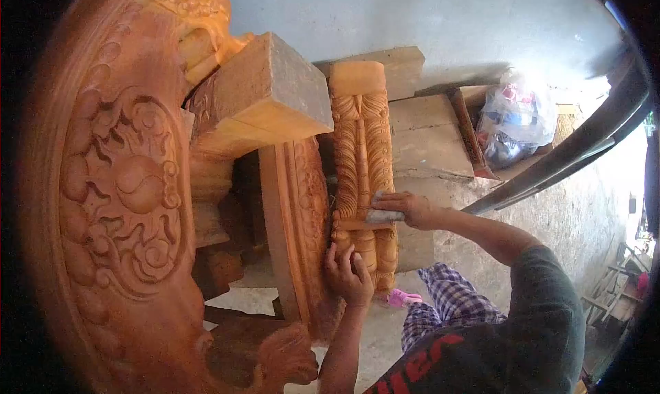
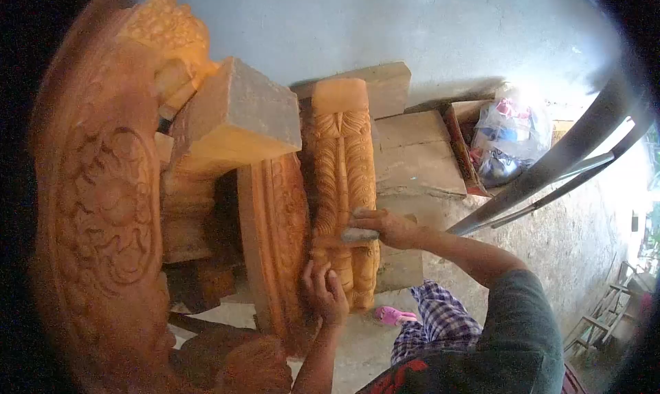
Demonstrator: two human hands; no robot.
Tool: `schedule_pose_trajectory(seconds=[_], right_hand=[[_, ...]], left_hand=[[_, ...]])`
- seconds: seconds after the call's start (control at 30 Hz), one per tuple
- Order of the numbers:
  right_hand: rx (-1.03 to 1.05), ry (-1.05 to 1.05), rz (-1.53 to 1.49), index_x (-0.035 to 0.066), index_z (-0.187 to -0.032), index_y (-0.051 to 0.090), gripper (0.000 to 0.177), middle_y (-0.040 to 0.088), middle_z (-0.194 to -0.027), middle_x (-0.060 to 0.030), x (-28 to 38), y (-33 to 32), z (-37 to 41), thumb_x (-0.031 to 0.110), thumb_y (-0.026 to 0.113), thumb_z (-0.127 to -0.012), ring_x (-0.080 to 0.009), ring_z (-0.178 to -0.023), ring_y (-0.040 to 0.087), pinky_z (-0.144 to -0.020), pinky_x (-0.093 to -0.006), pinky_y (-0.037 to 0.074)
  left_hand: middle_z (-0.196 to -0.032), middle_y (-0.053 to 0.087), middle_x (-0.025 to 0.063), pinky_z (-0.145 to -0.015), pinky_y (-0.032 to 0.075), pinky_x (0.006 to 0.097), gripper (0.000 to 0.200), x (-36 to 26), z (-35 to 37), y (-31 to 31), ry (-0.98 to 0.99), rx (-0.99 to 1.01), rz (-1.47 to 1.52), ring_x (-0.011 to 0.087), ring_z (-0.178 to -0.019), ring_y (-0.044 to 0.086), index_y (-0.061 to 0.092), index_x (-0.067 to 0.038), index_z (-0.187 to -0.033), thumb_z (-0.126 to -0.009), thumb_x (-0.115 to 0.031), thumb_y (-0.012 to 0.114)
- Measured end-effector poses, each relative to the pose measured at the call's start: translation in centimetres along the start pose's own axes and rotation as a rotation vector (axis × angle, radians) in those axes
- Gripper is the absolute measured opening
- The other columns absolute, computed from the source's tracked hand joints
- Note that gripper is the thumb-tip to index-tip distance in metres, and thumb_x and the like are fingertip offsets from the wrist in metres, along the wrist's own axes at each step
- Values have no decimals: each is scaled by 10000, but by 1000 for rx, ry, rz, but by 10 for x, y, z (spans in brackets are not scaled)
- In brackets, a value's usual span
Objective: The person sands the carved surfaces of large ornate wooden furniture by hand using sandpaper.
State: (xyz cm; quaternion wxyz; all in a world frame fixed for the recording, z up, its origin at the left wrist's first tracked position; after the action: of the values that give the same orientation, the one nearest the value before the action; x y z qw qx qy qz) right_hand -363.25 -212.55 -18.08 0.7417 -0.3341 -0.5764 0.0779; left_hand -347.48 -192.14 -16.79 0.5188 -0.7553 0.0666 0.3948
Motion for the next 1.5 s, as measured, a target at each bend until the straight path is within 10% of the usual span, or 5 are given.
schedule_pose_trajectory(seconds=[0.43, 0.57, 0.83, 1.3, 1.5], right_hand=[[-699, 265, 749, 354, -1506, 336, 753, 274, -1539, -154, -98, -106, -190, 119, 612, -846, -389, -1433, 246, -1075, -626, 313], [-917, 609, 438, 289, -1487, 385, 577, 422, -1477, -129, -132, -144, -209, 213, 546, -938, -322, -1391, 364, -1077, -616, 317], [-1029, 354, -621, 5, -1386, 463, 548, 562, -1297, -149, -165, -52, -144, 425, 414, -1038, -237, -1188, 500, -1022, -363, 382], [-764, 378, -897, 91, -1534, 309, 491, 477, -1423, -106, -26, 174, 43, 222, 362, -1063, -170, -1212, 474, -982, -276, 394], [-1066, 372, -585, 44, -1526, 283, 547, 340, -1543, -164, -49, 84, -35, 312, 384, -1061, -279, -1414, 336, -1144, -371, 289]], left_hand=[[-1338, 472, 248, -1054, 354, 497, 285, -5, -1, 0, -50, 20, -21, 401, -1241, 458, 638, -42, -1149, -977, -238, 522], [-1409, 379, 253, -1104, 293, 497, 331, -1, 1, -2, -76, 106, -23, 400, -1315, 381, 593, -9, -1182, -1023, -267, 461], [-1354, 460, 248, -1064, 356, 489, 290, 1, 1, 1, -13, 31, -9, 410, -1248, 460, 629, -15, -1149, -985, -226, 517], [-1337, 448, 258, -1033, 373, 482, 298, -1, 10, 0, -19, 52, -2, 403, -1229, 469, 614, 0, -1160, -1009, -221, 484], [-1347, 438, 251, -1037, 372, 483, 308, -7, 8, -6, -11, 80, -71, 391, -1233, 467, 611, 6, -1169, -1013, -223, 475]])
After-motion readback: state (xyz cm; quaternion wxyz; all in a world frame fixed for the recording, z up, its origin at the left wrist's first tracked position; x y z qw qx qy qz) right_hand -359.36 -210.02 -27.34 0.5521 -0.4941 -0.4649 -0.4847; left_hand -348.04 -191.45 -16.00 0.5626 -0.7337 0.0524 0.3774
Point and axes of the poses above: each hand's wrist, its own z-axis away from the middle knuckle, its own y-axis out of the palm, x = y × z, the point moved 1 cm from there along -z, towards the middle knuckle
